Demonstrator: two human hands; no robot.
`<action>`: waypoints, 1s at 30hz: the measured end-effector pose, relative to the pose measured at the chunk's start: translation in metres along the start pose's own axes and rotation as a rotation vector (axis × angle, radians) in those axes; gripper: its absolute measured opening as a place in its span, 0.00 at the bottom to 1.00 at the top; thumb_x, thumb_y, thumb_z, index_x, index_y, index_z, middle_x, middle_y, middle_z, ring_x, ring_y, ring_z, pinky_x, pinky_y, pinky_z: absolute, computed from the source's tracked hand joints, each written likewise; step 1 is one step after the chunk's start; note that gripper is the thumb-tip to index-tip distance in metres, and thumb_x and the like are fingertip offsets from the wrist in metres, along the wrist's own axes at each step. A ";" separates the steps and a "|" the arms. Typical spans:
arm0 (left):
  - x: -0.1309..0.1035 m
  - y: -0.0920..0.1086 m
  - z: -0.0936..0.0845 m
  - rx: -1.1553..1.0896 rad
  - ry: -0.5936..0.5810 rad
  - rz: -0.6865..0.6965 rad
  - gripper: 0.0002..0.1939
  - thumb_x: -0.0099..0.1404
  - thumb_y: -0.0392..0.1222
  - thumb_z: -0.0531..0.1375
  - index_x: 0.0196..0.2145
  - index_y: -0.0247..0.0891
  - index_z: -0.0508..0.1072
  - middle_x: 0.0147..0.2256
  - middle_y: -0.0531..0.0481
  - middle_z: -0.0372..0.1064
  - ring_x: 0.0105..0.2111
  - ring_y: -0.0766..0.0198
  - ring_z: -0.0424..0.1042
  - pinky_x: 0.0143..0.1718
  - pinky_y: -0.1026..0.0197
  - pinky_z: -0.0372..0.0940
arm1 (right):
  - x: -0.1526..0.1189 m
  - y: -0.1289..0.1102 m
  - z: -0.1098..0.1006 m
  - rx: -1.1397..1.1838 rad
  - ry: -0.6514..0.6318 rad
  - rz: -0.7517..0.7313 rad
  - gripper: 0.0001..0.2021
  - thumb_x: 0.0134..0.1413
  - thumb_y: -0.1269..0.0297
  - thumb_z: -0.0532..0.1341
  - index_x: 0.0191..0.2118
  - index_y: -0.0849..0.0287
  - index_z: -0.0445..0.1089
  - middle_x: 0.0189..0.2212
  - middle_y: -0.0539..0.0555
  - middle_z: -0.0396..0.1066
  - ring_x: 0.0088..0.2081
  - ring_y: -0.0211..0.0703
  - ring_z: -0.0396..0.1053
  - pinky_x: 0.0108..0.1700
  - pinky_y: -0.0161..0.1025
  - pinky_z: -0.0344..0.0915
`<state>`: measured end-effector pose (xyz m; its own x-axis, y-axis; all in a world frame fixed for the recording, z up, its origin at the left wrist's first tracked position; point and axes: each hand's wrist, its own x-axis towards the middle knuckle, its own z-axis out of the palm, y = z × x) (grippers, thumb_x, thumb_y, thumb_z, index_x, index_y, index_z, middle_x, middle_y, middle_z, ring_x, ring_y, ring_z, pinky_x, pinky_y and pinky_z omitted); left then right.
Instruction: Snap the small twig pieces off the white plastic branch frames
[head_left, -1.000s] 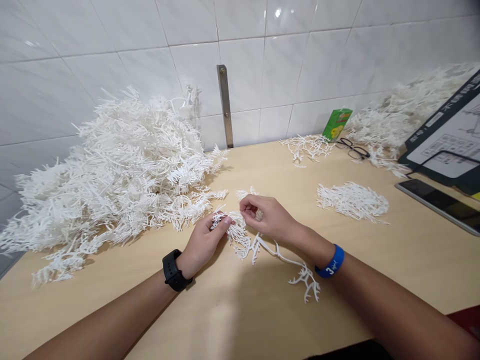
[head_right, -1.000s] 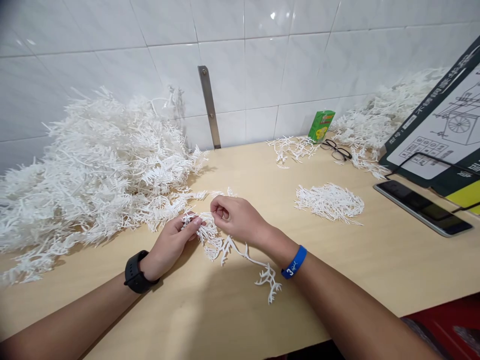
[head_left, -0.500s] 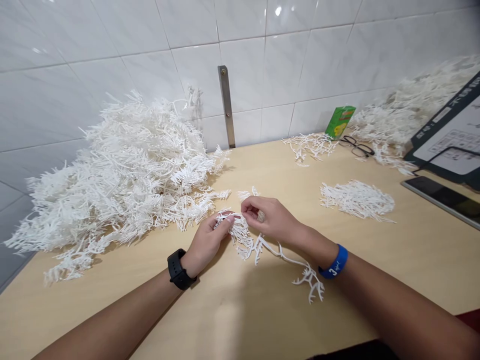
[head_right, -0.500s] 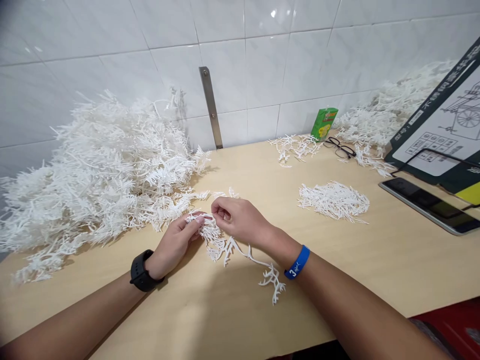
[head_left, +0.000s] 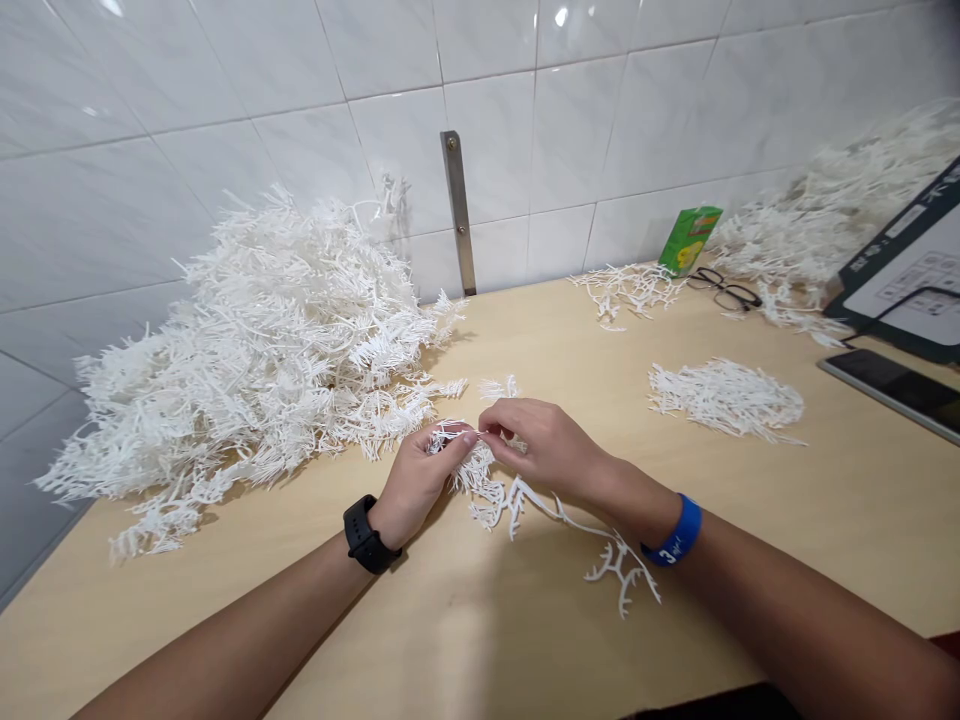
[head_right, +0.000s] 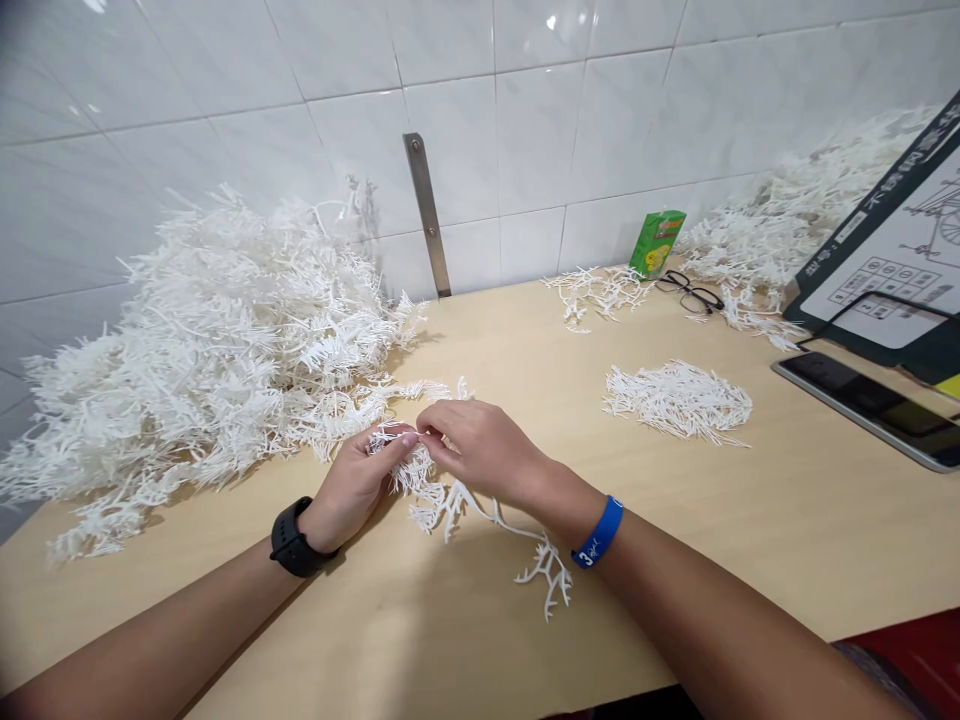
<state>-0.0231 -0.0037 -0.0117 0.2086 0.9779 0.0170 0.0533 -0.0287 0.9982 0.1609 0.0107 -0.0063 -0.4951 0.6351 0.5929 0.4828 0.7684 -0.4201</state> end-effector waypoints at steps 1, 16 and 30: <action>0.000 0.000 0.000 -0.001 0.004 -0.002 0.13 0.59 0.48 0.63 0.32 0.34 0.75 0.31 0.49 0.71 0.32 0.64 0.66 0.37 0.63 0.61 | 0.000 -0.001 0.000 0.000 0.003 0.006 0.05 0.61 0.69 0.54 0.36 0.59 0.67 0.30 0.53 0.72 0.31 0.38 0.66 0.35 0.35 0.60; 0.000 0.000 0.000 0.006 0.000 0.012 0.13 0.60 0.47 0.64 0.37 0.34 0.76 0.37 0.45 0.73 0.39 0.61 0.69 0.43 0.61 0.63 | -0.002 -0.001 0.003 0.134 0.028 0.136 0.04 0.58 0.70 0.56 0.34 0.59 0.68 0.30 0.51 0.71 0.31 0.36 0.67 0.34 0.32 0.60; 0.000 -0.002 0.001 -0.002 0.058 -0.002 0.15 0.56 0.50 0.66 0.33 0.33 0.75 0.34 0.46 0.73 0.35 0.61 0.70 0.39 0.61 0.64 | -0.002 -0.001 0.005 0.202 0.028 0.149 0.05 0.57 0.71 0.56 0.35 0.59 0.69 0.30 0.51 0.72 0.31 0.36 0.67 0.35 0.33 0.62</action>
<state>-0.0224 -0.0035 -0.0135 0.1516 0.9883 0.0178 0.0522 -0.0260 0.9983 0.1580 0.0092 -0.0103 -0.4072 0.7425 0.5318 0.3938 0.6681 -0.6312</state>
